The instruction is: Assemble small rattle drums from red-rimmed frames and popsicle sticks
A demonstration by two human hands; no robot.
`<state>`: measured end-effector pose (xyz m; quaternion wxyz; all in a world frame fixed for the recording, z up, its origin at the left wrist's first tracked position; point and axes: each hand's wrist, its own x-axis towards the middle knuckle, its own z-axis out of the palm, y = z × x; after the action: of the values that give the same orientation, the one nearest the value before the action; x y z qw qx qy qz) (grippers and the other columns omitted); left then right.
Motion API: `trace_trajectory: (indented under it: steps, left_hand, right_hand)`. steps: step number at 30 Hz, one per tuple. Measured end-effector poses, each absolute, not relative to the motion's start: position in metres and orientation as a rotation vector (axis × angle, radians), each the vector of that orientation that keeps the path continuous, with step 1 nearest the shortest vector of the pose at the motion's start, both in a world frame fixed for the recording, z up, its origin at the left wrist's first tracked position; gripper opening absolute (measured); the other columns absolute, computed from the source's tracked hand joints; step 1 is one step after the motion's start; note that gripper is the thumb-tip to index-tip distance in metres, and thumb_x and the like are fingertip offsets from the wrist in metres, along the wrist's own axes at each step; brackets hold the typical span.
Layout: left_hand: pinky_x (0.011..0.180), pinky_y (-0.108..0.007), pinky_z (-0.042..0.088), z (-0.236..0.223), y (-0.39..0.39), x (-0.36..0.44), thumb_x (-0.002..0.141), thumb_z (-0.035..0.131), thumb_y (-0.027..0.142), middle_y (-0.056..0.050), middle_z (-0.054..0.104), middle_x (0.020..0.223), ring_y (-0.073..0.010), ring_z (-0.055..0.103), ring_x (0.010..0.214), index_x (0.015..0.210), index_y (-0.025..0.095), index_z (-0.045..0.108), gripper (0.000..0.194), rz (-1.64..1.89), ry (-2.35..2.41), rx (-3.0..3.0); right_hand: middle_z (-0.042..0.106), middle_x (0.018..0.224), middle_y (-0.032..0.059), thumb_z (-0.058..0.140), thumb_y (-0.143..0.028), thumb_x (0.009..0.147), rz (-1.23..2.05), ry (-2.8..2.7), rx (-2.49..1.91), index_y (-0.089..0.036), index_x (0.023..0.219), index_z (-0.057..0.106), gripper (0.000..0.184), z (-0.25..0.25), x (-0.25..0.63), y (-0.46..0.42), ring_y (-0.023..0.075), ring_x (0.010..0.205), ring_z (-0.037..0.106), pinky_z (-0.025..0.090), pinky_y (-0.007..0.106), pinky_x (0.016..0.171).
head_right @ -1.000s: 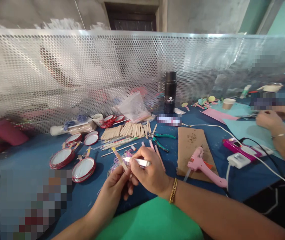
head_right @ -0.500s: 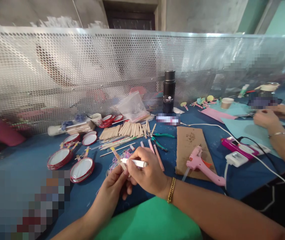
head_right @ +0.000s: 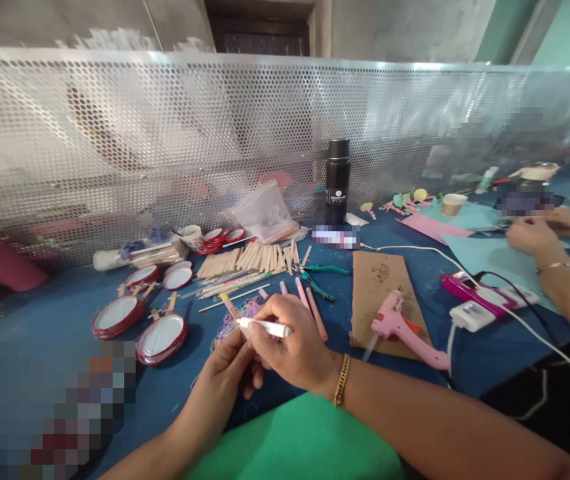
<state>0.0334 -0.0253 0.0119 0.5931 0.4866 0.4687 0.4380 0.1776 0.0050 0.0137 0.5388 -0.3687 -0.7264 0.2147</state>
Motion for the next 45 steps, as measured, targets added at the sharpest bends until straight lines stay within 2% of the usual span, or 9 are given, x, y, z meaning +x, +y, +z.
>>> trace_trajectory:
  steps: [5,9,15,21,26,33,39,43,45]
  left_hand:
    - [0.039,-0.016,0.036,0.014,-0.026,0.033,0.079,0.066,0.056,0.002,0.063,0.061,-0.0075,0.050,0.044,0.087,0.018,0.057,0.040,1.027,1.088,1.110]
    - [0.039,-0.016,0.036,0.012,-0.026,0.032,0.080,0.066,0.055,0.003,0.060,0.057,-0.0075,0.048,0.043,0.084,0.018,0.057,0.038,1.029,1.082,1.113]
    - [0.042,-0.017,0.038,0.009,-0.026,0.029,0.084,0.063,0.049,-0.002,0.069,0.072,-0.0087,0.054,0.050,0.089,0.017,0.055,0.033,1.029,1.068,1.060]
    - [0.042,-0.017,0.038,0.009,-0.028,0.028,0.088,0.059,0.048,-0.003,0.069,0.070,-0.0091,0.054,0.050,0.090,0.017,0.056,0.031,1.078,1.037,1.014]
    - [0.041,-0.017,0.037,0.008,-0.027,0.027,0.086,0.060,0.049,-0.003,0.069,0.070,-0.0091,0.053,0.049,0.087,0.017,0.056,0.032,1.108,1.029,0.982]
    - [0.042,-0.017,0.038,0.008,-0.027,0.028,0.083,0.064,0.050,-0.005,0.072,0.074,-0.0088,0.053,0.050,0.086,0.017,0.055,0.034,1.181,1.019,0.962]
    - [0.044,-0.018,0.038,0.010,-0.028,0.027,0.082,0.066,0.049,-0.001,0.070,0.070,-0.0091,0.053,0.051,0.095,0.019,0.056,0.034,1.247,1.015,0.976]
    - [0.043,-0.018,0.037,0.012,-0.029,0.027,0.079,0.068,0.049,-0.001,0.070,0.073,-0.0096,0.055,0.053,0.086,0.019,0.056,0.033,1.275,1.014,0.925]
    - [0.043,-0.019,0.038,0.014,-0.030,0.026,0.078,0.069,0.048,-0.002,0.070,0.078,-0.0105,0.057,0.056,0.084,0.019,0.056,0.033,1.294,1.016,0.894]
  right_hand:
    - [0.062,0.076,-0.0008,0.057,-0.025,0.091,0.487,-1.695,-0.888,-0.021,0.082,0.054,0.010,0.013,0.178,0.005,0.0149,0.074,0.058,0.044,0.028,0.070]
    - [0.061,0.073,-0.0012,0.059,-0.024,0.089,0.490,-1.717,-0.872,-0.021,0.081,0.054,0.010,0.014,0.178,0.005,0.0151,0.073,0.058,0.043,0.028,0.069]
    - [0.059,0.073,-0.0011,0.056,-0.026,0.093,0.512,-1.566,-0.893,-0.021,0.081,0.055,0.013,0.021,0.187,0.012,0.0138,0.069,0.056,0.044,0.028,0.066]
    - [0.066,0.082,0.0007,0.054,-0.033,0.096,0.671,-1.429,-0.849,-0.021,0.095,0.058,0.013,0.030,0.192,0.021,0.0136,0.072,0.062,0.049,0.027,0.067]
    - [0.071,0.089,0.0031,0.047,-0.035,0.100,0.683,-1.443,-0.867,-0.022,0.104,0.060,0.020,0.031,0.192,0.024,0.0143,0.074,0.067,0.052,0.029,0.072]
    - [0.072,0.086,0.0024,0.054,-0.029,0.094,0.685,-1.639,-0.950,-0.022,0.104,0.057,0.013,0.031,0.194,0.030,0.0159,0.077,0.066,0.050,0.029,0.073]
    - [0.069,0.080,-0.0020,0.059,-0.020,0.086,0.623,-2.054,-1.165,-0.022,0.102,0.058,0.017,0.049,0.199,0.038,0.0122,0.065,0.061,0.042,0.024,0.063]
    - [0.071,0.083,-0.0022,0.060,-0.021,0.085,0.450,-2.263,-1.307,-0.023,0.103,0.059,0.018,0.059,0.189,0.055,0.0121,0.067,0.063,0.040,0.023,0.064]
    - [0.072,0.087,-0.0010,0.059,-0.025,0.087,0.270,-2.342,-1.383,-0.023,0.105,0.059,0.018,0.059,0.179,0.068,0.0143,0.076,0.066,0.041,0.024,0.068]
